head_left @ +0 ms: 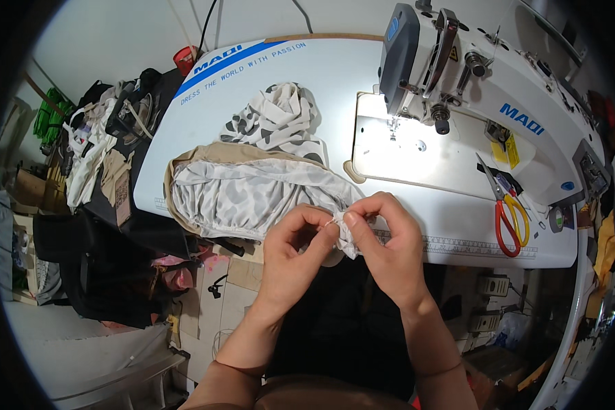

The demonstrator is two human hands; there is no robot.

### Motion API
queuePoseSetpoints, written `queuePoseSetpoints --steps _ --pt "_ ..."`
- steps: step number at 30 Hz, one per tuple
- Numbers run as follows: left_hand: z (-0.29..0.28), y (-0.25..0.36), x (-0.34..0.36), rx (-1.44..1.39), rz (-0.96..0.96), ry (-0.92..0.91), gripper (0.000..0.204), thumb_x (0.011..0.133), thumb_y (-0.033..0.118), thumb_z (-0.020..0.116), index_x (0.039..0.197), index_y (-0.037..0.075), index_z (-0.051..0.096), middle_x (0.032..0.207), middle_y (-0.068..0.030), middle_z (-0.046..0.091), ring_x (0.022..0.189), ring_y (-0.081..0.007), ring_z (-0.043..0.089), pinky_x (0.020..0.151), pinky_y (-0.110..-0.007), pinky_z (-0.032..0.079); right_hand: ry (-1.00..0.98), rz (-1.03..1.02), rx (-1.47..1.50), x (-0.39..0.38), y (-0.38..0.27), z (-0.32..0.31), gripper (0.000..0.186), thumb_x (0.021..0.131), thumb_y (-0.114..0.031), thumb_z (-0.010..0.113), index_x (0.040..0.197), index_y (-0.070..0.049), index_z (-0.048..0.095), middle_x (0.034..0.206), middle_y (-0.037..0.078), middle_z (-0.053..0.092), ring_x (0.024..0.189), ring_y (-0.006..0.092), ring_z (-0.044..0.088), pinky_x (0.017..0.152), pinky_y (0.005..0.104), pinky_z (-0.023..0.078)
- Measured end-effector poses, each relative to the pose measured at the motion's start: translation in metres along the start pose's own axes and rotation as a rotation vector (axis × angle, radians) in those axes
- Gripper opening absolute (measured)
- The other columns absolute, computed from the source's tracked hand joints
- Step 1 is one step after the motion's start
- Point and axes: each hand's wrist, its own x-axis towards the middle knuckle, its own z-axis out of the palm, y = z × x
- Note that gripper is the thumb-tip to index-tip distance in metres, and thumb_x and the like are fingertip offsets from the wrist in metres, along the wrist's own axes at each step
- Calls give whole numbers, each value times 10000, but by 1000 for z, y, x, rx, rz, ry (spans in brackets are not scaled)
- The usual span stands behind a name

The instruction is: The person trims the edges of a patterned fabric with scissors and then guides the material through an electric sewing machine to stitch the pieces together.

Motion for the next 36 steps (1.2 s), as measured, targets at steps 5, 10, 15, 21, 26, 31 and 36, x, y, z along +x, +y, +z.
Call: queuePoseSetpoints --steps 5,10,15,21,26,31,36 --pt "-3 -5 4 202 134 27 63 924 14 672 912 -4 613 861 -11 611 782 -58 560 683 -220 454 4 -373 -345 2 -5 4 96 846 -2 721 892 -37 645 813 79 658 813 283 621 731 380 495" --pt "-5 -11 6 279 310 72 51 906 -19 655 903 0 608 875 -29 610 773 -68 561 672 -221 455 66 -393 -332 1 -2 9 101 842 13 711 881 -43 637 814 73 657 807 272 620 734 375 490" --pt "6 -7 2 -13 133 139 73 907 -37 648 880 2 593 937 -52 607 776 -86 570 689 -218 460 104 -198 -138 -4 3 11 84 864 -2 706 899 -40 639 831 77 655 794 244 620 743 362 489" --pt "3 -6 3 391 380 170 100 843 -45 694 852 3 607 864 -82 625 753 -159 605 678 -275 470 35 -72 -40 -2 -9 7 99 868 -36 721 919 -25 638 861 81 657 788 235 618 751 345 495" --pt "5 -1 6 572 552 165 127 783 -54 715 837 1 613 834 -102 622 737 -219 610 680 -312 475 -27 -262 -251 5 -8 2 117 846 -38 724 919 -20 635 856 93 652 766 247 615 717 349 506" --pt "8 -8 4 467 526 130 122 799 -57 705 850 3 611 875 -91 632 737 -178 605 679 -282 469 32 -58 -83 -2 -1 9 94 863 -30 703 911 -8 625 871 71 660 778 180 625 716 320 513" --pt "12 -4 -1 13 168 107 69 924 -43 631 902 12 596 1017 -51 653 799 -56 565 690 -195 445 -10 204 205 -2 -6 6 71 928 -47 674 935 7 629 893 53 667 836 134 632 762 291 521"
